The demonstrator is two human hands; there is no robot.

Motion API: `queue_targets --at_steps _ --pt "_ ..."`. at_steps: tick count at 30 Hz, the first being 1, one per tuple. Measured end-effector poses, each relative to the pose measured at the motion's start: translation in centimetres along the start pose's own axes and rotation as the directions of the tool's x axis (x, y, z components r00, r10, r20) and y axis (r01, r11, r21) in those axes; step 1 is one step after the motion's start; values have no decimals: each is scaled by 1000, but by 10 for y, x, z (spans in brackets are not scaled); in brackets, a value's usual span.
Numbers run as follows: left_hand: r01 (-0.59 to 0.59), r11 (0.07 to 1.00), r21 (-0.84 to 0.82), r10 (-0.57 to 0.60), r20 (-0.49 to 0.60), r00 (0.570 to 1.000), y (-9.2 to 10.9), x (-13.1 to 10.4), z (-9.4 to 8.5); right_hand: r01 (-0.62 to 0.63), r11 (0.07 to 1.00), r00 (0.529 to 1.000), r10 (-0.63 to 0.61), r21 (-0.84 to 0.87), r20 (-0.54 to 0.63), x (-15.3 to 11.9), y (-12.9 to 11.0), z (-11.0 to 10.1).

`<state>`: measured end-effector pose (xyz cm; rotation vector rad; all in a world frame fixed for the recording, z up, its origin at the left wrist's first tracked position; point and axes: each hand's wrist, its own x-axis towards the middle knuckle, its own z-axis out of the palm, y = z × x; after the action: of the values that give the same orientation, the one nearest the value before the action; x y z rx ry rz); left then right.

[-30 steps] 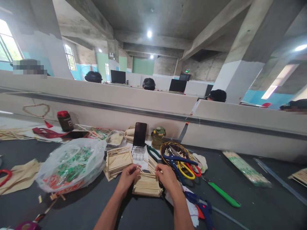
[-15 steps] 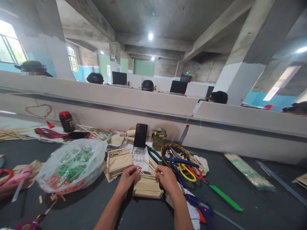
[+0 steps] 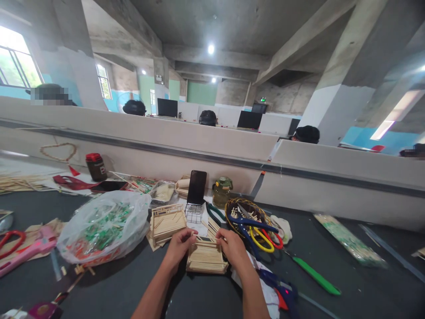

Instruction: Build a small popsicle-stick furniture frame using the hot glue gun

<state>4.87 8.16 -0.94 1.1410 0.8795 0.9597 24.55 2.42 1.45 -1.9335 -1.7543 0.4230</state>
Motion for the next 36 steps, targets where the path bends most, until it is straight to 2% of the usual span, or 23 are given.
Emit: queue_targets --at_steps 10,14,36 --pt "17 998 59 -18 16 1000 3 -1 -1 -23 999 1000 23 -29 5 0 -7 0" --pt "14 999 42 -16 48 999 4 -2 1 -33 999 999 33 -37 1 -1 -6 0" --pt "51 999 -20 -50 63 997 2 -5 -1 -38 997 999 38 -72 0 0 -2 2"
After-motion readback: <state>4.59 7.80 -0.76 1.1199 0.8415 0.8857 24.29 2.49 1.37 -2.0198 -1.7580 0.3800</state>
